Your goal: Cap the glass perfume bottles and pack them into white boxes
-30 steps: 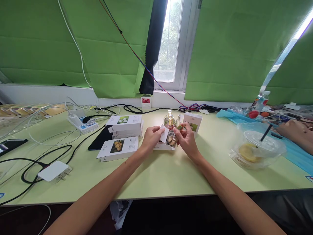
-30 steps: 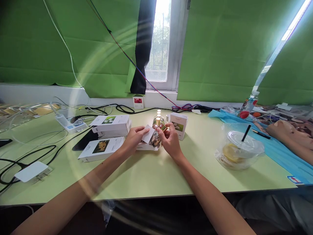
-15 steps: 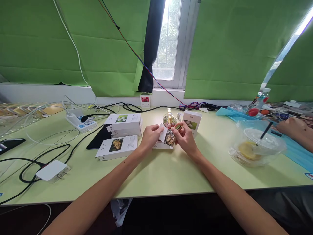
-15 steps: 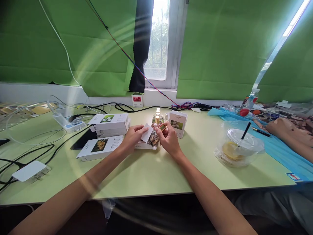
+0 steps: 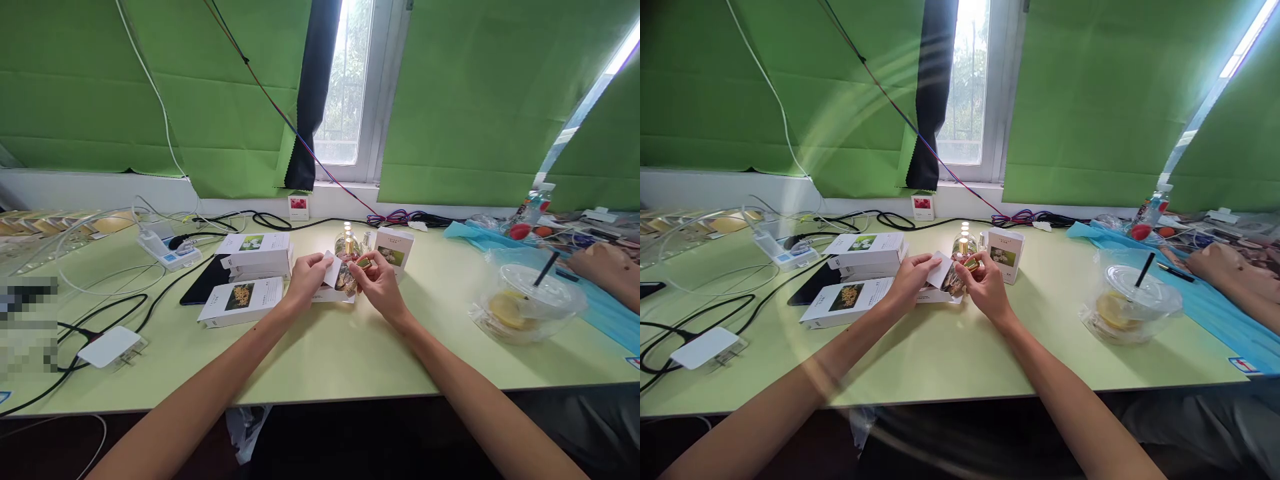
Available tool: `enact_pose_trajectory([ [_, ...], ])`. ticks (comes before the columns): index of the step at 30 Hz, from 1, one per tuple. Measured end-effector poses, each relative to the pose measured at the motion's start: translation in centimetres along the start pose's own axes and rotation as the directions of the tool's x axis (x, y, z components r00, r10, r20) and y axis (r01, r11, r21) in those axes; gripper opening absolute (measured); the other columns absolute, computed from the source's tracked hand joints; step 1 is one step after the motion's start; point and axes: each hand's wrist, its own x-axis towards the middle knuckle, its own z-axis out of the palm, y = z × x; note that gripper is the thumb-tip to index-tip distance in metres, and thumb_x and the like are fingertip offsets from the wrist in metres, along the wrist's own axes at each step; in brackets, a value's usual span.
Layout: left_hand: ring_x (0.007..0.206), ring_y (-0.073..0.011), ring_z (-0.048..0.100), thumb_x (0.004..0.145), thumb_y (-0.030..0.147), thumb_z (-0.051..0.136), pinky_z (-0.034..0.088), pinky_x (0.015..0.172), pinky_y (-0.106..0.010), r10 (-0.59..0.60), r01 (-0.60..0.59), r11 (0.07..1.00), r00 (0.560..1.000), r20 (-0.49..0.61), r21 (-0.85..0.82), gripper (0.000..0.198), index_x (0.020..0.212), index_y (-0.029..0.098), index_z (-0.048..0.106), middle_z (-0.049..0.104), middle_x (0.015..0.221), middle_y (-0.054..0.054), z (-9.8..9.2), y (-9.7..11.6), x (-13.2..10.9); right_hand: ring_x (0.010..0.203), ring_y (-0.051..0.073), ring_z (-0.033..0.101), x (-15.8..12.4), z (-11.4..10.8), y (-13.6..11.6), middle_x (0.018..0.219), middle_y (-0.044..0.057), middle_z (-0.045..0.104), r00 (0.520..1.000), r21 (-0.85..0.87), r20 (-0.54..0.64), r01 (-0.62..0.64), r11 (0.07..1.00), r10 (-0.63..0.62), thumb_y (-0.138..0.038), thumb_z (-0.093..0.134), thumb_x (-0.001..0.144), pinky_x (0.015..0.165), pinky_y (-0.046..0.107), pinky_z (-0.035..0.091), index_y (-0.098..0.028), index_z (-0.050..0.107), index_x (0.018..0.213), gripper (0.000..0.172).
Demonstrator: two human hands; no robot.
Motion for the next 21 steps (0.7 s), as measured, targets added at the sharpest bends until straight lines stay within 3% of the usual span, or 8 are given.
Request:
enact_pose_trajectory([
  [21, 0.058, -0.0142, 0.055, 0.065, 0.039, 0.07, 0.042, 0.051, -0.024, -0.048, 0.049, 0.997, 0.999, 0.012, -0.063, 0.023, 0.068, 0.017, 0.067, 0.061, 0.062, 0.0, 0.15, 0.52, -0.18, 0.045, 0.009, 0.052, -0.21, 0.16, -0.12, 0.055, -0.008, 0.055, 0.998, -0.01, 0.023, 0.052, 0.999, -0.052, -0.051, 0.066, 0.09, 0.042, 0.019, 0.039, -0.022, 0.049, 0.092, 0.033],
])
